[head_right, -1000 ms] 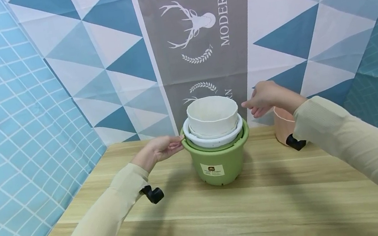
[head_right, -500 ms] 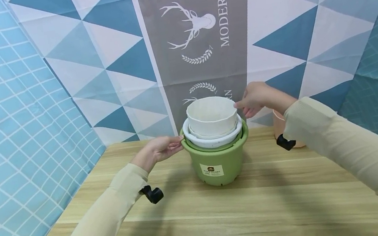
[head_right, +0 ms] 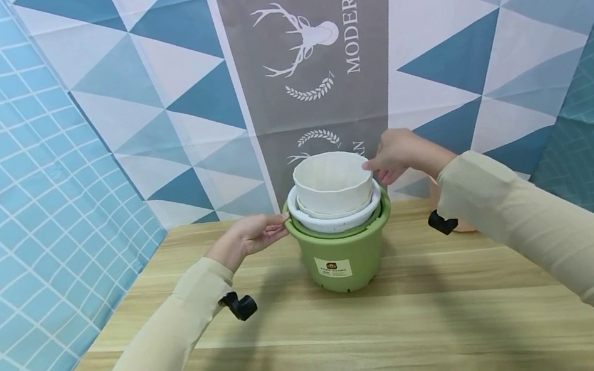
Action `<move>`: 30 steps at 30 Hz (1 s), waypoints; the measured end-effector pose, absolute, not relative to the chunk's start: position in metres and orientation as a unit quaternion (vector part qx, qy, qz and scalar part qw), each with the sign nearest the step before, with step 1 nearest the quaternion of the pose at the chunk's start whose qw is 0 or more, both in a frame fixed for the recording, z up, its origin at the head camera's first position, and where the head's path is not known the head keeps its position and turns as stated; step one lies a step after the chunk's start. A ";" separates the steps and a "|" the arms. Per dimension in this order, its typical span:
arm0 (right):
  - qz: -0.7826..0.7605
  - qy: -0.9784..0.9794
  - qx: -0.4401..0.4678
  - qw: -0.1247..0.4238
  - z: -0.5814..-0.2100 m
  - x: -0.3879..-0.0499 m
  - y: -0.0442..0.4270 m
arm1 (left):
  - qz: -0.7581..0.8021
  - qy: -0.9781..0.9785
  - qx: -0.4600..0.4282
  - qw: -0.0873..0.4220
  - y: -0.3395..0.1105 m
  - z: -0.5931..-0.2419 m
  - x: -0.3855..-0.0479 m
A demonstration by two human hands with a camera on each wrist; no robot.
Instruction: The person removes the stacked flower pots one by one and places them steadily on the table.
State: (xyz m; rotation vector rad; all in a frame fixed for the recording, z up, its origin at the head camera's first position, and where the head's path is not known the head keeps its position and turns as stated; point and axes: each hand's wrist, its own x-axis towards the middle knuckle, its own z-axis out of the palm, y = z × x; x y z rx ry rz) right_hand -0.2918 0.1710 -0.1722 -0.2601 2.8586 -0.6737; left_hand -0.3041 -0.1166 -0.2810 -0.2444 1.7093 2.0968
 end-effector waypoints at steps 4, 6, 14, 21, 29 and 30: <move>-0.231 0.964 -0.085 0.096 -0.172 -0.293 0.166 | 0.755 0.615 -0.088 0.210 -0.117 -0.281 -0.304; -0.237 0.963 -0.083 0.098 -0.172 -0.294 0.165 | 0.756 0.614 -0.087 0.209 -0.117 -0.280 -0.304; -0.230 0.966 -0.076 0.095 -0.174 -0.296 0.160 | 0.761 0.607 -0.086 0.213 -0.116 -0.280 -0.303; -0.210 0.971 -0.073 0.084 -0.173 -0.300 0.156 | 0.757 0.614 -0.087 0.207 -0.117 -0.280 -0.303; -0.195 0.976 -0.059 0.076 -0.178 -0.305 0.151 | 0.752 0.619 -0.090 0.207 -0.116 -0.280 -0.304; -0.191 0.977 -0.058 0.076 -0.178 -0.306 0.150 | 0.752 0.619 -0.089 0.207 -0.116 -0.280 -0.304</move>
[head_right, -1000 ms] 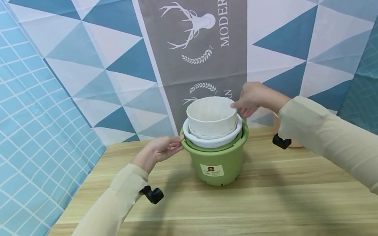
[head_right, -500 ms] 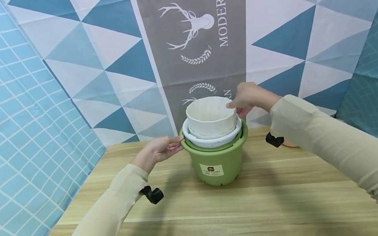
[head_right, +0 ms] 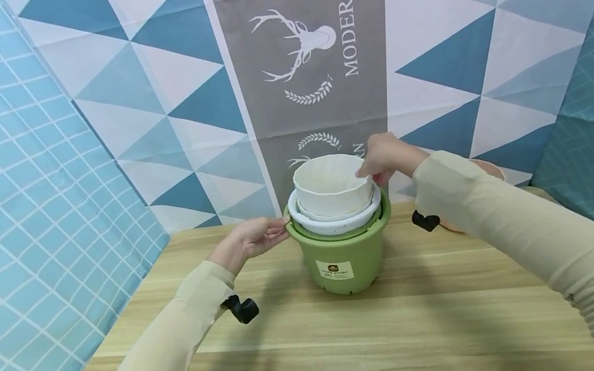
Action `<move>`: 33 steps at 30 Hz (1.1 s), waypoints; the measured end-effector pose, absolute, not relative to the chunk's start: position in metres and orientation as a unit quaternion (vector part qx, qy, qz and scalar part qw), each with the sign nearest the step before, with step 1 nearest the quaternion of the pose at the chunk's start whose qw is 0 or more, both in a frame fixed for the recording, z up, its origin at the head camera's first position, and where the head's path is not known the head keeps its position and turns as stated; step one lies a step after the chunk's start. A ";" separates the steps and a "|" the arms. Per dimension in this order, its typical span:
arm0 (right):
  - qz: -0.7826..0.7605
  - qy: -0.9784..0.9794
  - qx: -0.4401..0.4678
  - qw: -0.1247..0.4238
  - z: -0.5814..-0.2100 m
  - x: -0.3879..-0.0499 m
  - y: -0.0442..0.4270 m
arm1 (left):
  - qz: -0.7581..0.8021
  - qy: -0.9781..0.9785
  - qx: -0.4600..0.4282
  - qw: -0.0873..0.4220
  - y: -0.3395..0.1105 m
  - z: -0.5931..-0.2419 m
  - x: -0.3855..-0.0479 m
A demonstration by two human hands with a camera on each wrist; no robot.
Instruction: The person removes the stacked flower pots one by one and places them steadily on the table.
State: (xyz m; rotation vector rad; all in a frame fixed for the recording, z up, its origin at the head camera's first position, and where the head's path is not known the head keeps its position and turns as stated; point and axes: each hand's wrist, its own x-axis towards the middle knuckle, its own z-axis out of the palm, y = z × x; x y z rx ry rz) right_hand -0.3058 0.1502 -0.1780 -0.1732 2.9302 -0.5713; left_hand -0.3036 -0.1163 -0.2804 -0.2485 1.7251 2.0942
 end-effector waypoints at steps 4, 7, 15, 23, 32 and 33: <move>-0.173 0.981 -0.056 0.072 -0.179 -0.307 0.147 | 0.751 0.621 -0.089 0.209 -0.116 -0.281 -0.304; -0.165 0.982 -0.057 0.066 -0.180 -0.308 0.146 | 0.751 0.620 -0.090 0.209 -0.116 -0.280 -0.304; -0.155 0.985 -0.056 0.056 -0.180 -0.308 0.143 | 0.752 0.620 -0.088 0.204 -0.116 -0.280 -0.303; -0.143 0.986 -0.053 0.064 -0.177 -0.306 0.142 | 0.752 0.620 -0.091 0.206 -0.116 -0.281 -0.302; -0.136 0.987 -0.066 0.060 -0.172 -0.306 0.141 | 0.755 0.616 -0.086 0.205 -0.116 -0.280 -0.301; -0.137 0.987 -0.066 0.058 -0.171 -0.307 0.142 | 0.755 0.617 -0.085 0.205 -0.116 -0.279 -0.301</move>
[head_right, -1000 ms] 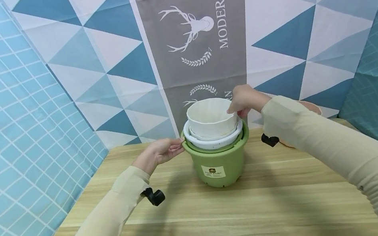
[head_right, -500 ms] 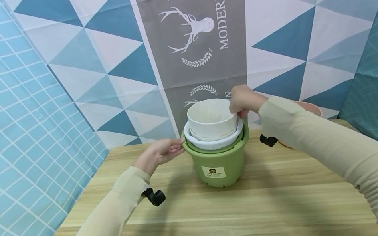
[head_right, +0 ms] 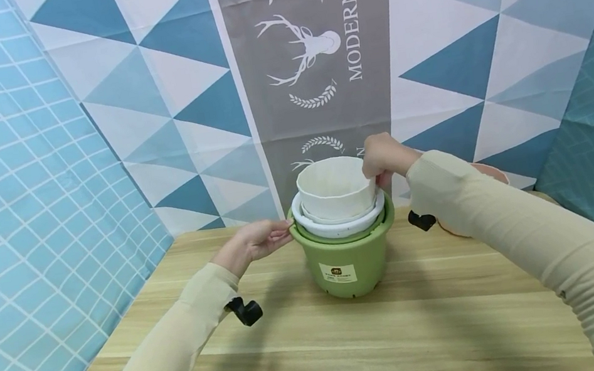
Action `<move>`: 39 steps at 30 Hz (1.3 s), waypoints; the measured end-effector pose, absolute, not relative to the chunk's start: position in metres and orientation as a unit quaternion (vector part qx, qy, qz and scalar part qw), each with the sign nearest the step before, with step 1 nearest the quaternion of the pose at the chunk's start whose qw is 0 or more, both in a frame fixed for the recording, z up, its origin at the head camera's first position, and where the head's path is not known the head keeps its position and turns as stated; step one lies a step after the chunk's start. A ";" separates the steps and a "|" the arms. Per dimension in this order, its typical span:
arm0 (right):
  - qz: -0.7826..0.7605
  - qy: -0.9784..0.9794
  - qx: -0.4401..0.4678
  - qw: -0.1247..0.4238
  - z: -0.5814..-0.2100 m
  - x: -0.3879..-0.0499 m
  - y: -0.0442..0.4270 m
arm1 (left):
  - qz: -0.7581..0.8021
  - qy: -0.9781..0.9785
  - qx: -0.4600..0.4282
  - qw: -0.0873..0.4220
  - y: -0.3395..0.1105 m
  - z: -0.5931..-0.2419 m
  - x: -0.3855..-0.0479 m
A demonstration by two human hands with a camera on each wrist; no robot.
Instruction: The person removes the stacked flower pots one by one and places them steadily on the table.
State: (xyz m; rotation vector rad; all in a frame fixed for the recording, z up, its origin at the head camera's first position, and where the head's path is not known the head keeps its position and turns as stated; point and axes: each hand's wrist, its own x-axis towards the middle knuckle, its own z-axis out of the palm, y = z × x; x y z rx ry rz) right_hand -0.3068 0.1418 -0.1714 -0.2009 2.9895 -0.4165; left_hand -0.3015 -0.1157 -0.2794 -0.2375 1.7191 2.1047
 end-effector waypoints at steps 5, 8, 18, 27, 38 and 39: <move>-0.151 0.984 -0.068 0.060 -0.169 -0.308 0.144 | 0.751 0.623 -0.081 0.204 -0.116 -0.281 -0.302; -0.154 0.983 -0.074 0.067 -0.169 -0.308 0.145 | 0.750 0.625 -0.081 0.203 -0.116 -0.282 -0.302; -0.223 0.969 -0.058 0.093 -0.169 -0.307 0.150 | 0.751 0.622 -0.087 0.203 -0.114 -0.282 -0.304; -0.266 0.955 -0.065 0.110 -0.173 -0.309 0.155 | 0.749 0.624 -0.091 0.202 -0.116 -0.281 -0.303; -0.295 0.948 -0.064 0.106 -0.179 -0.313 0.165 | 0.747 0.626 -0.094 0.203 -0.113 -0.279 -0.303; -0.300 0.946 -0.062 0.107 -0.179 -0.314 0.165 | 0.747 0.626 -0.095 0.203 -0.113 -0.279 -0.303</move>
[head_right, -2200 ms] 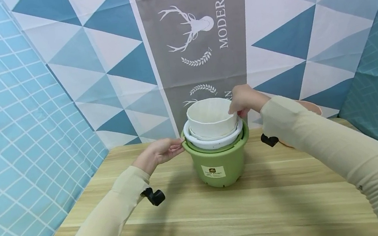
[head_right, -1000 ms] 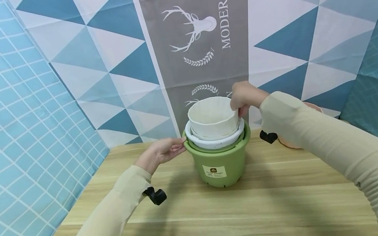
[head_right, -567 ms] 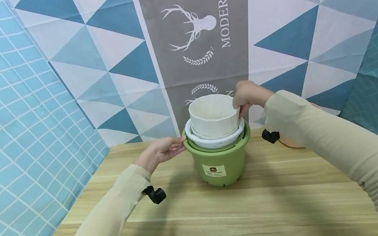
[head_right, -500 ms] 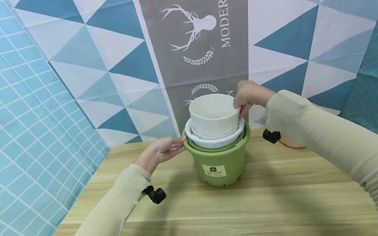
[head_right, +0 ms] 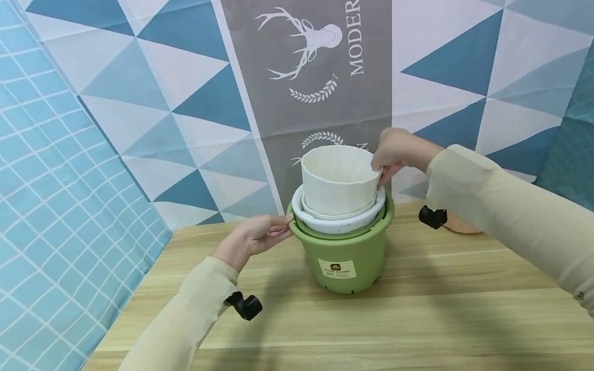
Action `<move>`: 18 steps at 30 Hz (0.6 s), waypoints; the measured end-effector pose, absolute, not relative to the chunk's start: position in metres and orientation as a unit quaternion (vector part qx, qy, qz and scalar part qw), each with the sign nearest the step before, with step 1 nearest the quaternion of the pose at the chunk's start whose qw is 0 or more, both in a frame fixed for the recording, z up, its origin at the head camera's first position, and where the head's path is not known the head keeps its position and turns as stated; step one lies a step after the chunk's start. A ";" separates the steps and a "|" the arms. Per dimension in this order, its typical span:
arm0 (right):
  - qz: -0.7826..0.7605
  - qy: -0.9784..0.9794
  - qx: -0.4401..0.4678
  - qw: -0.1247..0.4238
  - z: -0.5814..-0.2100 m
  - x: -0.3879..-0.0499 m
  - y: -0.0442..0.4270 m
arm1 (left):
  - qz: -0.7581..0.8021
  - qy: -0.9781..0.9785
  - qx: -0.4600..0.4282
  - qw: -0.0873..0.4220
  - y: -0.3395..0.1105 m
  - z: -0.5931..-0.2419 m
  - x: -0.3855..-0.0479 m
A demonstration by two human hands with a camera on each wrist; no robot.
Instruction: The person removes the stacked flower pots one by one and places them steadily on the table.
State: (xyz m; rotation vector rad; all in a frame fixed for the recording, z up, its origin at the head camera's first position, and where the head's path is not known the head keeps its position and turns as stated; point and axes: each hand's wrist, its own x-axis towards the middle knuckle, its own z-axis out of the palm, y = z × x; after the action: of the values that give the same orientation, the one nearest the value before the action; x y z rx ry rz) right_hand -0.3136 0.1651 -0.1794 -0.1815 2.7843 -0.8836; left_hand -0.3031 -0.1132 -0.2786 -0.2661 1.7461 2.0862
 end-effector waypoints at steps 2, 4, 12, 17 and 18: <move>-0.309 0.943 -0.061 0.111 -0.180 -0.314 0.167 | 0.747 0.625 -0.097 0.203 -0.113 -0.278 -0.303; -0.315 0.940 -0.063 0.113 -0.180 -0.314 0.167 | 0.748 0.625 -0.097 0.201 -0.113 -0.279 -0.303; -0.332 0.934 -0.075 0.110 -0.179 -0.312 0.172 | 0.749 0.625 -0.097 0.199 -0.113 -0.280 -0.303; -0.348 0.927 -0.083 0.110 -0.176 -0.311 0.177 | 0.747 0.626 -0.097 0.200 -0.114 -0.280 -0.304; -0.352 0.925 -0.085 0.111 -0.176 -0.310 0.178 | 0.747 0.627 -0.097 0.200 -0.114 -0.280 -0.304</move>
State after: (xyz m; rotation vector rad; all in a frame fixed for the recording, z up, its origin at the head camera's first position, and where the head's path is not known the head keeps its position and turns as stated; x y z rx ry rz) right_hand -0.3104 0.1782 -0.1762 -0.2489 2.7180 -1.0344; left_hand -0.3037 -0.1142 -0.2796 -0.2707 1.7531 2.0872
